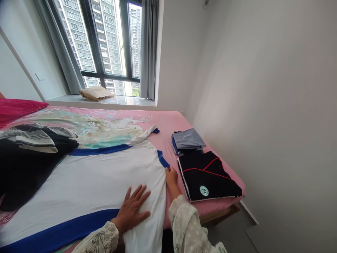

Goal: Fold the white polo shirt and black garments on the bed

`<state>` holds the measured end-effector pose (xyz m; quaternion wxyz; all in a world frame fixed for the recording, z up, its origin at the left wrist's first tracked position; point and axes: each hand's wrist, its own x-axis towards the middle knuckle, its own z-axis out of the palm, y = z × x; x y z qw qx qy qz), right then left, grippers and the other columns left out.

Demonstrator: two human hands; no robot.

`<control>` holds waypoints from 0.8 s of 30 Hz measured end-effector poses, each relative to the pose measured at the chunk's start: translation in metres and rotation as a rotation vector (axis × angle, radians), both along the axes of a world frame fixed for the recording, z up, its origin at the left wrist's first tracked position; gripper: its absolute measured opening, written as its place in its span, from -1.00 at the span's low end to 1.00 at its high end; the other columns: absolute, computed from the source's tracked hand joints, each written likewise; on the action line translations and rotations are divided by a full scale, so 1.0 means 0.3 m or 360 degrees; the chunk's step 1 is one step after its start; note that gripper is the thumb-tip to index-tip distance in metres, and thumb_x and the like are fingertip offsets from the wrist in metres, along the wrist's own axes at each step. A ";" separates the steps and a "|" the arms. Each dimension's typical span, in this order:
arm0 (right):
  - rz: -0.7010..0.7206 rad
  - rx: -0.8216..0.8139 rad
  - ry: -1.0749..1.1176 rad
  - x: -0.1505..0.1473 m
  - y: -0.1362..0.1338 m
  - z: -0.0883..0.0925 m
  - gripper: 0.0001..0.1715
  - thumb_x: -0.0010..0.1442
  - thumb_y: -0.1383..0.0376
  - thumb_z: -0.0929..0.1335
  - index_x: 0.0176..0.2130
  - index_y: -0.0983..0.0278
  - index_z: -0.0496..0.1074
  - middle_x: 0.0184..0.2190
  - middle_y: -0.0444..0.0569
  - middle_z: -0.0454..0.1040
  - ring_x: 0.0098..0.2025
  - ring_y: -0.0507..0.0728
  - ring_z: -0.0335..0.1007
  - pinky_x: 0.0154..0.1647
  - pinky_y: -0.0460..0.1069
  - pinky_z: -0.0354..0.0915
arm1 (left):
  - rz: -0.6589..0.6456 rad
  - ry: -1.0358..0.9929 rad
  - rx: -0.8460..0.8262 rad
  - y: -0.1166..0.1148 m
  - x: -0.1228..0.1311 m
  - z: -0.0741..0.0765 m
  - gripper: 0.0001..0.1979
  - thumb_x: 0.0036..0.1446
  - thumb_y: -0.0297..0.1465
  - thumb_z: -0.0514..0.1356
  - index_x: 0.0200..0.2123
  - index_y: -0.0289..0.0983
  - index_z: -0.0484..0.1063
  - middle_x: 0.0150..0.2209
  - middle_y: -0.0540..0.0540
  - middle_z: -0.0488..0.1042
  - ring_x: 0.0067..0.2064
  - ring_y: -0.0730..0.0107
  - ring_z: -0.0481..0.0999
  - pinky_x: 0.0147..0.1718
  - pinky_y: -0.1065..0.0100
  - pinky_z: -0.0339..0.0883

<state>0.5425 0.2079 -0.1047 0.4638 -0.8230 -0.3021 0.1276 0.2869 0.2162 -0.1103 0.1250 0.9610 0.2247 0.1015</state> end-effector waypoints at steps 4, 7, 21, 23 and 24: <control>-0.0049 -0.0111 -0.0057 0.019 -0.009 -0.017 -0.70 0.09 0.17 0.25 -0.41 0.34 0.44 -0.51 0.01 0.48 -0.43 0.13 0.36 -0.39 -0.05 0.20 | -0.0006 -0.0041 -0.0003 0.000 -0.002 -0.004 -0.26 0.08 0.06 0.07 0.29 0.01 -0.02 0.34 -0.12 -0.03 0.33 -0.03 -0.05 0.23 -0.22 -0.45; -0.0147 -0.0085 -0.0158 -0.007 -0.009 0.017 -0.63 0.13 0.23 0.21 -0.18 0.42 0.41 -0.30 0.17 0.50 -0.25 0.20 0.41 -0.25 0.01 0.24 | -0.0003 -0.0074 -0.0008 0.003 -0.004 -0.011 -0.25 0.07 0.05 0.09 0.29 0.00 -0.02 0.34 -0.13 -0.01 0.33 -0.03 -0.04 0.23 -0.22 -0.47; 0.0120 -0.0264 -0.0221 -0.160 -0.250 0.031 -0.70 0.09 0.11 0.27 -0.33 0.27 0.42 -0.32 0.09 0.49 -0.23 0.22 0.40 -0.23 0.02 0.21 | 0.0044 -0.0052 -0.0114 -0.010 -0.007 0.015 -0.26 0.04 0.07 0.10 0.26 0.00 0.06 0.34 -0.12 -0.01 0.34 0.03 -0.06 0.24 -0.17 -0.52; 0.0164 -0.0319 -0.0142 -0.170 -0.291 0.024 -0.72 0.06 0.08 0.29 -0.43 0.24 0.41 -0.40 0.02 0.49 -0.31 0.18 0.40 -0.29 -0.01 0.20 | 0.0052 -0.0046 -0.0116 -0.012 -0.006 0.017 -0.27 0.05 0.07 0.09 0.26 0.00 0.06 0.34 -0.12 -0.02 0.34 0.04 -0.07 0.24 -0.16 -0.53; 0.0169 -0.0318 -0.0099 -0.175 -0.302 0.024 -0.72 0.07 0.09 0.29 -0.45 0.24 0.40 -0.42 -0.01 0.49 -0.34 0.16 0.40 -0.30 -0.02 0.20 | 0.0058 -0.0036 -0.0125 -0.013 -0.003 0.021 -0.28 0.06 0.07 0.07 0.26 0.00 0.07 0.34 -0.12 -0.02 0.34 0.04 -0.07 0.24 -0.16 -0.52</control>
